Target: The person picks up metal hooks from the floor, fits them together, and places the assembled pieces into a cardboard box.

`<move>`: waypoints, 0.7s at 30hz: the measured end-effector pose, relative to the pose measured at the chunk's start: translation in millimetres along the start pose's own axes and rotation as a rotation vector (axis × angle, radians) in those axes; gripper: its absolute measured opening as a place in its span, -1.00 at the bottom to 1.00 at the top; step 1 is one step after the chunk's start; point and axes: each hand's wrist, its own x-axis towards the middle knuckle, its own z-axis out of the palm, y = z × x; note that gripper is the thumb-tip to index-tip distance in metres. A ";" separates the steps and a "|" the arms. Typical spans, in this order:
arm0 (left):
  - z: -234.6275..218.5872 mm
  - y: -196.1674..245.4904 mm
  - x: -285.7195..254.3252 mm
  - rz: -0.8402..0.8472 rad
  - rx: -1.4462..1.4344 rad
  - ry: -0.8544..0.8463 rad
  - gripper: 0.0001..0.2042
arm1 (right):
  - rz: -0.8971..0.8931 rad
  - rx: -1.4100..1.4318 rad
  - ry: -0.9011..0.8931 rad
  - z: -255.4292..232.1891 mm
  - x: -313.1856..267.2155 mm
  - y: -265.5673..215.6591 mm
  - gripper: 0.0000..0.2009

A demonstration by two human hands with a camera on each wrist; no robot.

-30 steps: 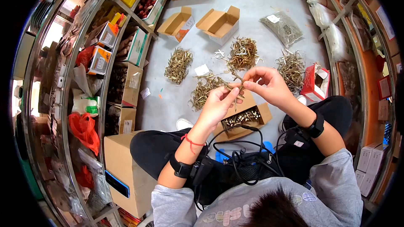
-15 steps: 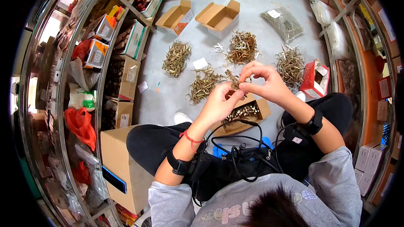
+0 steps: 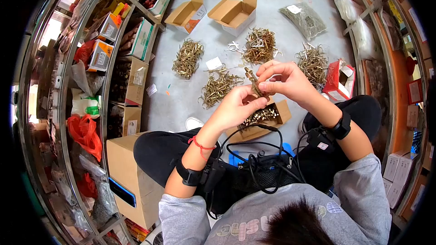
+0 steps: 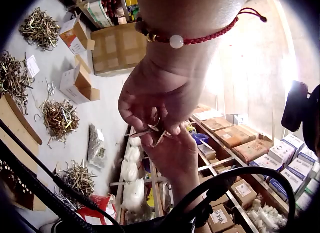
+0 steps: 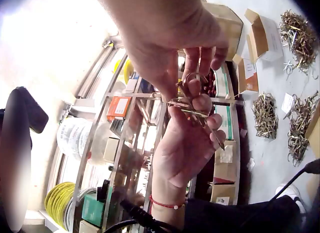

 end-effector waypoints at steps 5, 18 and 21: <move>-3.6 5.5 -1.7 -0.117 0.012 -0.048 -0.83 | 0.099 0.101 0.015 1.8 -2.4 0.1 -0.91; -6.1 -2.1 -0.3 -0.080 0.154 0.030 -0.85 | 0.158 0.090 -0.033 0.0 -2.0 2.2 -0.91; -2.7 -5.6 0.7 0.041 0.142 0.084 -0.83 | 0.059 -0.030 0.015 1.2 -1.0 -2.1 -0.89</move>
